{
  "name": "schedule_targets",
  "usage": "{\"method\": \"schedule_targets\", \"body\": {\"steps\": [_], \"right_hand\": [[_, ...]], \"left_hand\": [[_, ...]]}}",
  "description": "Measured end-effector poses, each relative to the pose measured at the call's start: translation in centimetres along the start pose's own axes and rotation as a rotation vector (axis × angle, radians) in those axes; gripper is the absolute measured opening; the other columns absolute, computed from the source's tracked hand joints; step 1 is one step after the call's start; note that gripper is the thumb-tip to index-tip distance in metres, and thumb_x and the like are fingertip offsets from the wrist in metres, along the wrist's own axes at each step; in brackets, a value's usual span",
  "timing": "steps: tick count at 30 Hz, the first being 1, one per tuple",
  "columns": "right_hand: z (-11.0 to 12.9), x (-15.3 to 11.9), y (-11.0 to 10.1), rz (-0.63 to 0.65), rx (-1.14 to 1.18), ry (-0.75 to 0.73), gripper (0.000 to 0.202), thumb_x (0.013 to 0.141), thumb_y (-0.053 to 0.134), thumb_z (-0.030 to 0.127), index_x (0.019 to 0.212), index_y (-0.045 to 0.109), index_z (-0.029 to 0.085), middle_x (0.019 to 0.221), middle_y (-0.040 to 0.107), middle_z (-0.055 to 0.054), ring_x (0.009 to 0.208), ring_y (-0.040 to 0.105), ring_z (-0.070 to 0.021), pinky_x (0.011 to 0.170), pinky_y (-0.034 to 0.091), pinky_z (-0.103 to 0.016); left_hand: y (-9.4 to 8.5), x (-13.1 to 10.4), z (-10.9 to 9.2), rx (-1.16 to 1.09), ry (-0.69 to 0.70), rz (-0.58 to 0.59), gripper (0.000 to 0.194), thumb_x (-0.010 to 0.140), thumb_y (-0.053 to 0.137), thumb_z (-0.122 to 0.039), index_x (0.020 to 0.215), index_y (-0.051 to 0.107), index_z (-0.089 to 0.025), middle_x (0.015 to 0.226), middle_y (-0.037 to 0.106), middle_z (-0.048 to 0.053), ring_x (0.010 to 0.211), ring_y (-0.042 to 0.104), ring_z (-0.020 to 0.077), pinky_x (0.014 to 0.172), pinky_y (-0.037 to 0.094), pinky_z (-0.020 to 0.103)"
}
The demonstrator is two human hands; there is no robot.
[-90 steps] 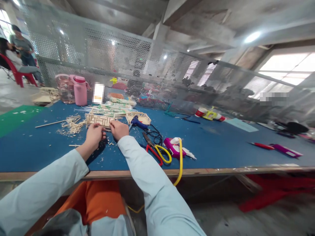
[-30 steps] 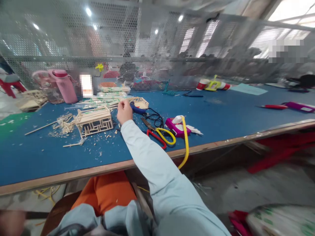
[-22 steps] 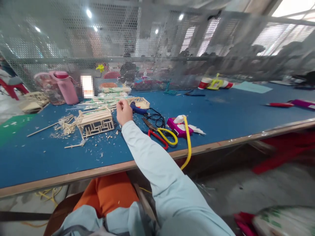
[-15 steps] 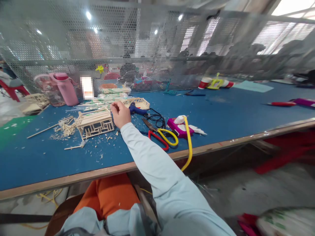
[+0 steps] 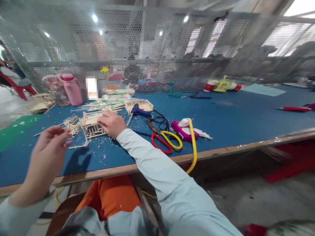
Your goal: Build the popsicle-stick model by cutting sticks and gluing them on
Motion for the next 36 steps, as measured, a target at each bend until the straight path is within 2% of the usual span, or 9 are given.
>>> {"method": "schedule_targets", "body": {"steps": [3,6,10,13,15,18,23,28,36], "right_hand": [[1.0,-0.1,1.3,0.072,-0.063,-0.054,0.029,0.090,0.043,0.033,0.080,0.067,0.021,0.081,0.061,-0.006,0.081,0.053,-0.0169,0.073,0.041,-0.027],[0.3,0.0,0.1,0.000,-0.004,0.000,0.026,0.091,0.042,0.031,0.085,0.065,0.021,0.085,0.063,-0.006,0.082,0.055,-0.0164,0.075,0.043,-0.027],[-3.5,1.1,-6.6,-0.356,0.069,0.218,0.022,0.090,0.042,0.031,0.087,0.062,0.021,0.086,0.061,-0.005,0.084,0.055,-0.0173,0.079,0.043,-0.032],[-4.6,2.3,-10.5,-0.536,0.037,0.219,0.022,0.090,0.044,0.033,0.087,0.062,0.021,0.095,0.055,-0.005,0.098,0.050,-0.0208,0.088,0.040,-0.039],[-3.8,3.4,-9.6,-0.443,-0.009,0.141,0.020,0.088,0.048,0.033,0.083,0.063,0.021,0.097,0.054,-0.005,0.101,0.048,-0.0217,0.091,0.037,-0.042],[-2.4,3.3,-4.6,-0.183,-0.082,0.051,0.017,0.084,0.054,0.031,0.079,0.066,0.020,0.096,0.057,-0.006,0.098,0.049,-0.0218,0.090,0.035,-0.041],[-2.0,0.7,1.2,0.005,-0.157,0.016,0.017,0.083,0.056,0.031,0.077,0.069,0.021,0.109,0.059,-0.008,0.107,0.043,-0.0242,0.094,0.027,-0.043],[-2.5,0.1,1.4,0.011,-0.197,0.025,0.018,0.083,0.055,0.031,0.075,0.070,0.023,0.119,0.057,-0.007,0.114,0.039,-0.0251,0.099,0.022,-0.045],[-2.4,-0.1,1.9,0.053,-0.229,0.040,0.021,0.083,0.053,0.032,0.075,0.070,0.023,0.122,0.055,-0.008,0.115,0.037,-0.0264,0.100,0.020,-0.048]], "left_hand": [[2.4,3.0,3.1,0.095,-0.124,0.113,0.054,0.058,0.065,-0.014,0.108,0.046,-0.017,0.081,0.056,-0.001,0.070,0.053,0.0115,0.065,0.045,0.025],[4.2,4.9,5.0,0.152,-0.074,0.240,0.068,0.055,0.067,-0.019,0.117,0.040,-0.016,0.070,0.051,-0.005,0.063,0.051,0.0117,0.064,0.044,0.026],[4.8,5.9,5.6,0.160,-0.010,0.251,0.069,0.058,0.064,-0.022,0.121,0.038,-0.014,0.068,0.052,-0.005,0.061,0.053,0.0120,0.061,0.043,0.026],[5.7,7.0,4.9,0.217,0.017,0.267,0.067,0.058,0.063,-0.020,0.120,0.040,-0.014,0.070,0.055,-0.004,0.060,0.054,0.0123,0.060,0.042,0.025],[6.7,8.0,4.3,0.325,0.025,0.283,0.057,0.056,0.064,-0.018,0.110,0.047,-0.015,0.069,0.057,-0.003,0.059,0.054,0.0126,0.058,0.040,0.025],[8.5,8.9,4.8,0.413,-0.043,0.386,0.039,0.052,0.065,-0.016,0.089,0.052,-0.017,0.063,0.056,-0.004,0.052,0.050,0.0121,0.053,0.037,0.025],[9.8,8.5,5.0,0.265,0.010,0.489,0.032,0.051,0.067,-0.024,0.074,0.045,-0.020,0.062,0.052,-0.005,0.056,0.049,0.0123,0.057,0.038,0.026],[8.9,7.6,3.8,0.303,0.144,0.441,0.026,0.054,0.068,-0.031,0.065,0.047,-0.020,0.058,0.048,-0.005,0.055,0.044,0.0114,0.056,0.034,0.025],[8.4,7.5,4.4,0.345,-0.030,0.391,0.012,0.058,0.068,-0.028,0.061,0.063,-0.018,0.055,0.060,0.000,0.052,0.050,0.0143,0.054,0.036,0.027]]}}
Point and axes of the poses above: each hand's wrist, its own x-axis towards the middle knuckle, its own y-axis out of the palm, z = x × y, the point moved 9 cm from there along x, towards the middle knuckle
